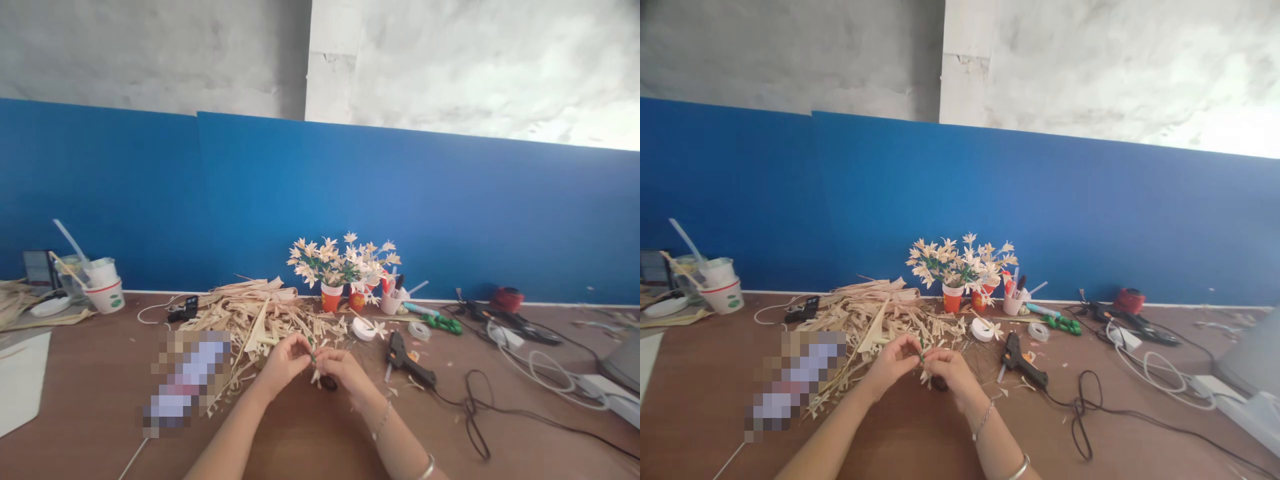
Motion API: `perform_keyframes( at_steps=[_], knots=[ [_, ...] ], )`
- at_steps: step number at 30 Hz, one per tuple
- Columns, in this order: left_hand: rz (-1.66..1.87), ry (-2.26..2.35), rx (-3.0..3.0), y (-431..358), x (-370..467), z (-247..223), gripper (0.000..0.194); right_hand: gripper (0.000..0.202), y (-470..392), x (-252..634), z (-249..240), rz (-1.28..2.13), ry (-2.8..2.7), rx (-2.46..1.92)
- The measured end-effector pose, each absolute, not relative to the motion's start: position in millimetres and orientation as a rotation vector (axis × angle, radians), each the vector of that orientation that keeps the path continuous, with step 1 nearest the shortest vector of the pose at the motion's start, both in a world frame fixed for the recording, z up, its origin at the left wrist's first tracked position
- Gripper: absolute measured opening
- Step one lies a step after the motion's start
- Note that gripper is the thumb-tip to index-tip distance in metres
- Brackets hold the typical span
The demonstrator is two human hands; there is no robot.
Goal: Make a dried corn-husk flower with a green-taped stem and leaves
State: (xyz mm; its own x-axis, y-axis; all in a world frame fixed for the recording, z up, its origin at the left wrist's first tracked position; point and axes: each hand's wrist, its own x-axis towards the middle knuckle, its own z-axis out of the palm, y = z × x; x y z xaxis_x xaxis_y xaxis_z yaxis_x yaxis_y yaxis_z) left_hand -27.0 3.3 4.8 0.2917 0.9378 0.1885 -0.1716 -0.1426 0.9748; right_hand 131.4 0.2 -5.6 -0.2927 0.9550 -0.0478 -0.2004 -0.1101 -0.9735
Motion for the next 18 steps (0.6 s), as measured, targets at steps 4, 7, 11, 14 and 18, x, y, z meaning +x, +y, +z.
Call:
perform_keyframes(
  at_steps=[4,7,11,14,18],
  knots=[
    [1.126,0.757,1.491,2.6,-30.4,7.8,0.016,0.004,-2.8,131.5,-3.1,1.613,-1.186,-0.94],
    [1.147,0.787,1.613,4.7,-32.0,6.8,0.014,0.003,-5.0,131.9,-0.3,1.636,-1.194,-0.915],
    [1.105,0.834,1.654,5.7,-31.3,4.7,0.02,0.005,-5.8,132.9,2.8,1.672,-1.23,-0.898],
    [1.045,0.87,1.613,5.1,-30.5,3.9,0.021,0.01,-3.4,133.1,1.2,1.613,-1.297,-0.967],
    [1.01,0.945,1.551,6.2,-30.2,0.9,0.02,0.018,1.7,130.5,-7.7,1.411,-1.363,-1.094]
  ],
)
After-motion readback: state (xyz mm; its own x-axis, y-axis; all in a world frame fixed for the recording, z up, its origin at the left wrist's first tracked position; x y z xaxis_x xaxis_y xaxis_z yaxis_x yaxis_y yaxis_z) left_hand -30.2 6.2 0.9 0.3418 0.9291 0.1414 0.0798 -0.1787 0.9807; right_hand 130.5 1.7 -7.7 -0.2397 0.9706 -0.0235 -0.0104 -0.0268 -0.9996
